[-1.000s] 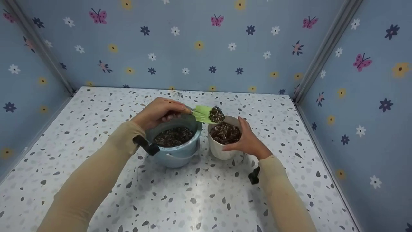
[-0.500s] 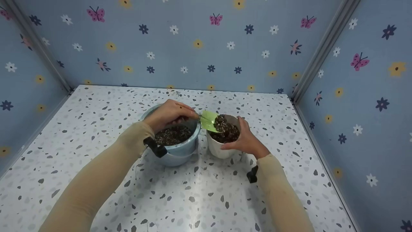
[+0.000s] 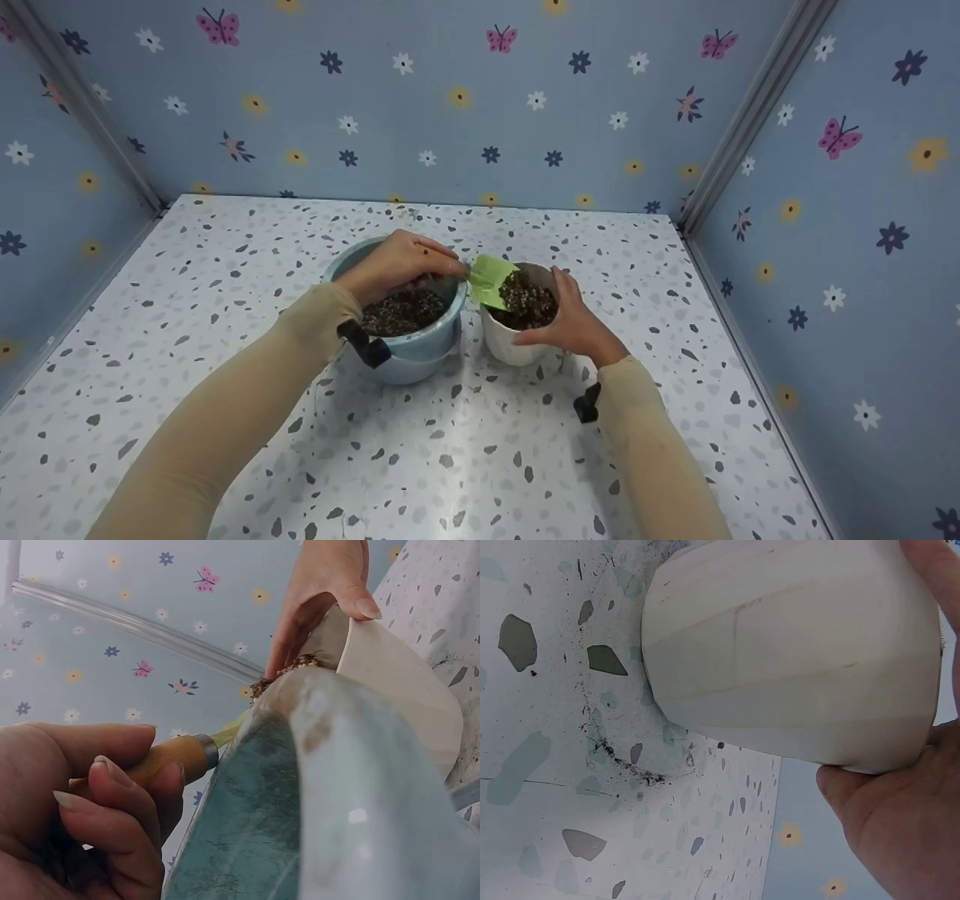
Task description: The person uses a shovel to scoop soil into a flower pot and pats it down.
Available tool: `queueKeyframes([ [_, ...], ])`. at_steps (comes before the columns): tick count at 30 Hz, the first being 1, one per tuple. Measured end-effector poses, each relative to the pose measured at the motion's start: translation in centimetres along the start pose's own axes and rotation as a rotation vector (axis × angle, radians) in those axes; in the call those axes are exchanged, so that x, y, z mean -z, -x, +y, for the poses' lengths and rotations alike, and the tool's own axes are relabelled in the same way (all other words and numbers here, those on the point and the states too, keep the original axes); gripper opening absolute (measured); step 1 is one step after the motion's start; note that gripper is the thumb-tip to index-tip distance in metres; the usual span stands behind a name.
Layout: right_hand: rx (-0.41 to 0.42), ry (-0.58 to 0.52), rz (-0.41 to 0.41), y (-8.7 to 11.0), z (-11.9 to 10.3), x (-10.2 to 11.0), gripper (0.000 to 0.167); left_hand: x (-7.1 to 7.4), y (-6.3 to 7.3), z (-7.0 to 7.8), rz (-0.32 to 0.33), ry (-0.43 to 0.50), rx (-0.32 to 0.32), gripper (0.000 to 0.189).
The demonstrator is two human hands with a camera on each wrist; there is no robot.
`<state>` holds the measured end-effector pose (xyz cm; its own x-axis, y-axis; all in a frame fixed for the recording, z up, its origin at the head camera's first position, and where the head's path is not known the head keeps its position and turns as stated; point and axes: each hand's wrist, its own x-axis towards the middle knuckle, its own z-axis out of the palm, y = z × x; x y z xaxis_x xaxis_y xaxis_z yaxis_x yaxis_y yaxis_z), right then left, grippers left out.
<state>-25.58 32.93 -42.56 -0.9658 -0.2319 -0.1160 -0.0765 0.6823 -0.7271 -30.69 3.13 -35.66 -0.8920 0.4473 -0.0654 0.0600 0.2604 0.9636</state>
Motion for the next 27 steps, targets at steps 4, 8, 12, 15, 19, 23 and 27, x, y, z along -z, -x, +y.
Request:
queueKeyframes([
  [4, -0.012, 0.018, -0.005, 0.0, 0.0, 0.0, 0.134, -0.1, -0.1, 0.0, 0.011, -0.056, -0.004, 0.035],
  [8, -0.027, 0.042, -0.012, 0.1, -0.1, 0.0, 0.134, -0.3, -0.1, 0.1, 0.015, -0.090, -0.014, 0.035],
  [12, -0.026, 0.040, -0.010, 0.1, 0.0, 0.1, 0.133, -0.4, -0.1, 0.0, -0.013, -0.100, -0.045, 0.033],
  [15, -0.021, 0.034, -0.008, -0.1, 0.0, 0.0, 0.134, -0.3, 0.1, 0.1, -0.019, -0.133, -0.070, 0.030],
  [19, -0.022, 0.028, -0.009, 0.0, 0.0, 0.0, 0.134, -0.3, 0.3, 0.2, -0.006, -0.164, -0.067, 0.029],
  [23, -0.030, 0.022, -0.014, 0.1, 0.0, 0.0, 0.134, 0.0, 0.6, 0.5, 0.005, -0.122, -0.081, 0.032],
  [27, -0.034, 0.025, -0.011, 0.2, 0.0, 0.0, 0.134, 0.8, 1.2, 0.7, 0.041, -0.035, -0.108, 0.033],
])
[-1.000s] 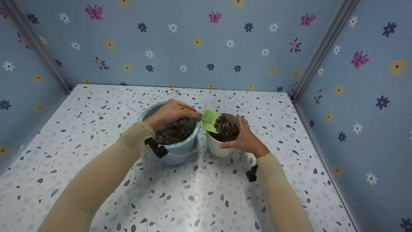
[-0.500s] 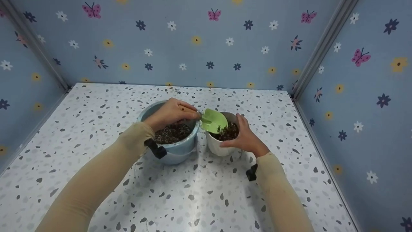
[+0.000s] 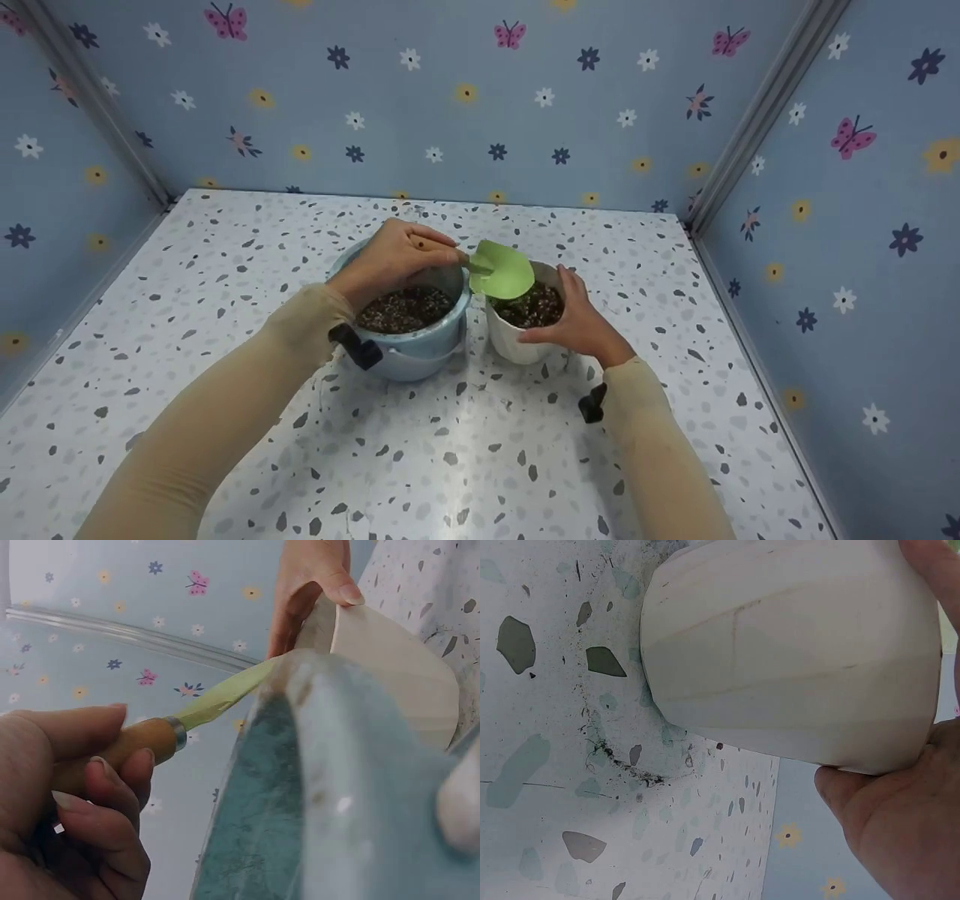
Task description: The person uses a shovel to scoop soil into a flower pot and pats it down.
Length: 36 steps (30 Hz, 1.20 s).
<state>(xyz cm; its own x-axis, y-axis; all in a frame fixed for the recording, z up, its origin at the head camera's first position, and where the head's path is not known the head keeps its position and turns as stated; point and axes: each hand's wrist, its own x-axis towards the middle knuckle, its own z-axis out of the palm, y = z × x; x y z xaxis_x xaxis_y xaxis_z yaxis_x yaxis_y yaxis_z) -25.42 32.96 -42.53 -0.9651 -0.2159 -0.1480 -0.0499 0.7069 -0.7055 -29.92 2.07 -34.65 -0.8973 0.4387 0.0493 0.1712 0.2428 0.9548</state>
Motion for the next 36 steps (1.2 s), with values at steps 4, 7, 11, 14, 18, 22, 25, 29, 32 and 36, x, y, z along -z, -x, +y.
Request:
queueKeyframes([
  [4, 0.004, 0.008, 0.004, 0.0, 0.0, 0.0, 0.135, 1.5, 0.8, 0.2, 0.083, 0.047, -0.013, 0.031],
  [7, 0.005, 0.008, 0.004, 0.1, -0.1, 0.0, 0.134, 2.8, 1.3, 0.2, 0.142, 0.039, -0.028, 0.026],
  [11, 0.019, 0.005, 0.006, 0.2, -0.1, 0.1, 0.130, 4.7, 2.2, -0.1, 0.181, -0.015, -0.055, 0.019],
  [14, 0.032, 0.013, 0.007, 0.2, 0.1, 0.2, 0.129, 6.0, 2.9, -0.2, 0.205, -0.027, -0.043, 0.016],
  [18, 0.025, 0.025, -0.003, 0.1, 0.1, 0.2, 0.129, 7.4, 3.6, 0.0, 0.226, -0.012, 0.000, 0.016],
  [22, 0.022, 0.031, -0.011, 0.0, -0.1, 0.1, 0.129, 8.5, 3.9, 0.4, 0.212, -0.062, 0.023, 0.015],
  [25, 0.022, 0.033, -0.010, 0.0, -0.1, 0.1, 0.129, 8.8, 3.8, 0.6, 0.190, -0.140, 0.026, 0.018],
  [29, 0.023, 0.037, -0.011, 0.0, 0.0, 0.1, 0.129, 8.7, 3.8, 0.5, 0.151, -0.203, 0.021, 0.021],
  [32, 0.024, 0.041, -0.010, 0.0, -0.1, 0.1, 0.129, 8.6, 3.7, 0.3, 0.127, -0.239, 0.023, 0.014],
  [36, 0.029, 0.043, -0.007, 0.0, -0.1, 0.0, 0.130, 8.6, 3.7, -0.1, 0.112, -0.311, 0.036, 0.008],
])
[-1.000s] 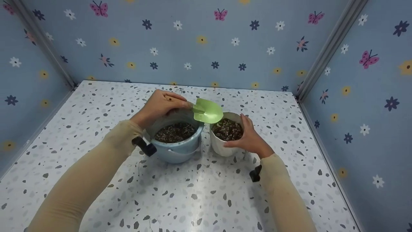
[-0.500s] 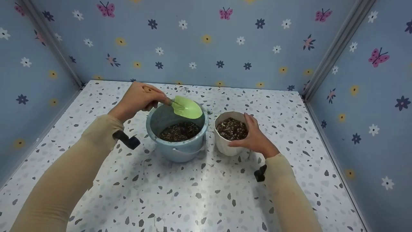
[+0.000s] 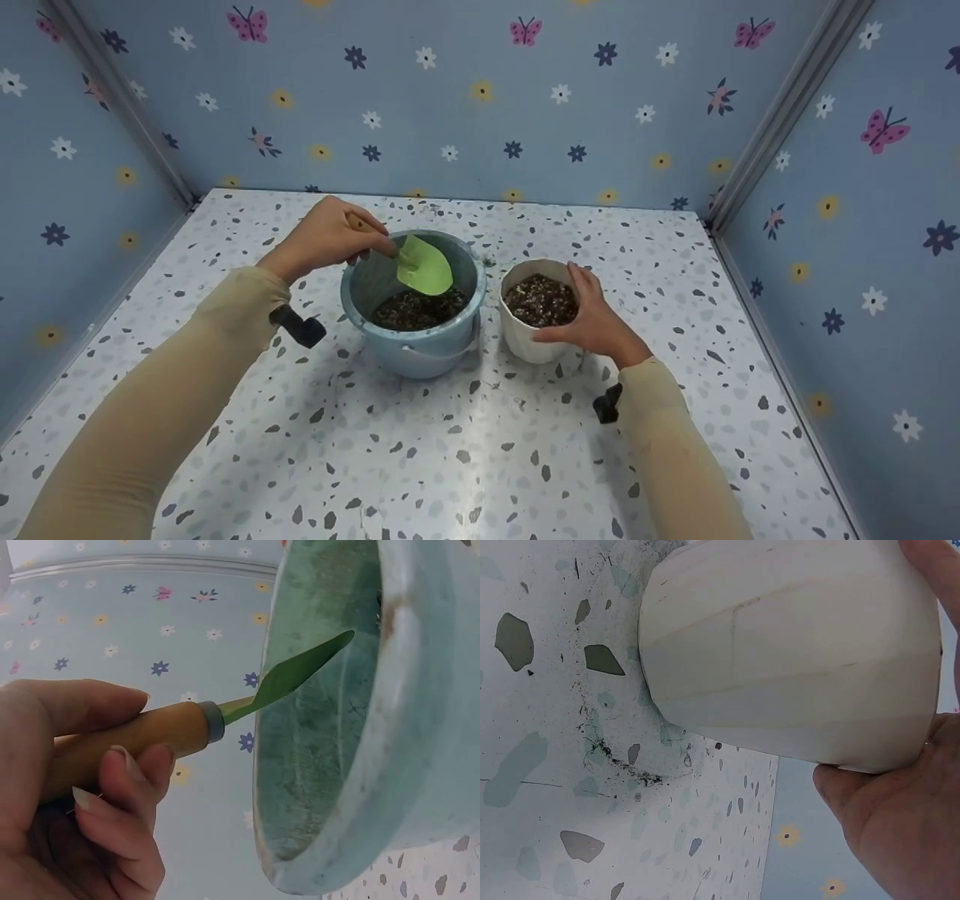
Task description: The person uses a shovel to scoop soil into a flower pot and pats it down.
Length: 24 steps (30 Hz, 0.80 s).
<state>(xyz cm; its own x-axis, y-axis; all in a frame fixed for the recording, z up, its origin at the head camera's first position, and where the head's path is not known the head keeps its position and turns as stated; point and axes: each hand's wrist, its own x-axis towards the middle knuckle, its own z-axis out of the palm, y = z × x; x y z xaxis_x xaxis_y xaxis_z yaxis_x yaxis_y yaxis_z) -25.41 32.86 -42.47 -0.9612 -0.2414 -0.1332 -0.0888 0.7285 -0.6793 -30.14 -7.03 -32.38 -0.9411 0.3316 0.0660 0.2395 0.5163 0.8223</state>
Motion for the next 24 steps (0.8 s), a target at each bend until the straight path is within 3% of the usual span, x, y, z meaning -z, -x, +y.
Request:
queueKeyframes([
  [5, 0.016, -0.003, 0.004, 0.04, 0.00, -0.11, 0.129, -0.09, -0.18, -0.55, -0.013, -0.102, -0.016, 0.017],
  [14, 0.016, 0.003, 0.014, -0.01, 0.07, 0.10, 0.128, -0.42, -0.73, -0.82, -0.031, -0.306, -0.069, 0.017],
  [24, 0.017, -0.018, 0.014, 0.07, 0.03, 0.15, 0.127, -0.82, -0.97, -0.99, -0.129, -0.544, -0.144, 0.025],
])
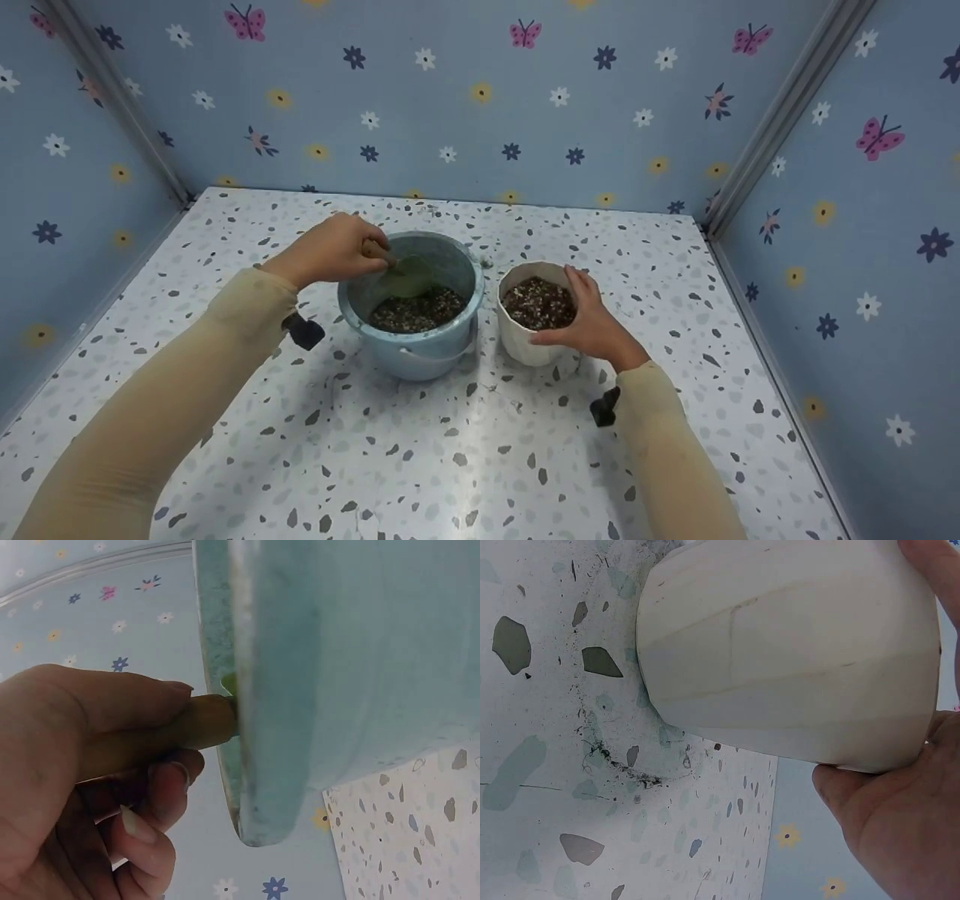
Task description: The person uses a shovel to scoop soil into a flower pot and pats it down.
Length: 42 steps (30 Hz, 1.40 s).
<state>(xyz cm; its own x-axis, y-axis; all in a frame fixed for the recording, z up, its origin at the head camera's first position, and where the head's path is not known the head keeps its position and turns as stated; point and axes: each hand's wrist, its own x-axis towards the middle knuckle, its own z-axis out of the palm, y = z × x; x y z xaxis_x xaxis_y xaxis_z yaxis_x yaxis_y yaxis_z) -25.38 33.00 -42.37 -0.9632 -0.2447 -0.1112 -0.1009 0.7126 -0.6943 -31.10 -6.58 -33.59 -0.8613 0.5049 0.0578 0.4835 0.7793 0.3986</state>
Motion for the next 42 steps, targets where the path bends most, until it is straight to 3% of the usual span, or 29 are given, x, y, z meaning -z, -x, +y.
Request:
queueKeyframes([
  [7, -0.004, -0.014, -0.002, 0.1, 0.2, -0.3, 0.128, -0.7, -0.1, 0.2, -0.030, -0.096, -0.080, 0.026],
  [11, -0.014, -0.012, -0.004, 0.1, 0.2, -0.3, 0.129, -1.0, -0.3, 0.1, -0.021, -0.109, -0.088, 0.030],
  [19, -0.020, -0.015, 0.001, 0.1, -0.1, 0.2, 0.130, -0.7, -0.2, 0.2, -0.054, -0.080, -0.069, 0.023],
  [26, -0.029, -0.017, -0.002, -0.1, 0.1, -0.1, 0.132, -1.3, -0.1, 0.0, 0.001, -0.099, -0.057, 0.019],
  [32, -0.032, -0.017, 0.001, 0.0, 0.2, -0.2, 0.130, -1.2, 0.0, 0.2, -0.024, -0.060, -0.039, 0.020],
  [39, -0.026, -0.008, -0.002, 0.2, -0.1, -0.1, 0.126, -1.0, 0.3, 0.6, -0.034, -0.106, -0.006, 0.019],
  [42, -0.018, 0.001, 0.002, 0.2, -0.3, 0.0, 0.125, -0.9, 0.3, 1.0, -0.005, -0.086, 0.015, 0.015],
])
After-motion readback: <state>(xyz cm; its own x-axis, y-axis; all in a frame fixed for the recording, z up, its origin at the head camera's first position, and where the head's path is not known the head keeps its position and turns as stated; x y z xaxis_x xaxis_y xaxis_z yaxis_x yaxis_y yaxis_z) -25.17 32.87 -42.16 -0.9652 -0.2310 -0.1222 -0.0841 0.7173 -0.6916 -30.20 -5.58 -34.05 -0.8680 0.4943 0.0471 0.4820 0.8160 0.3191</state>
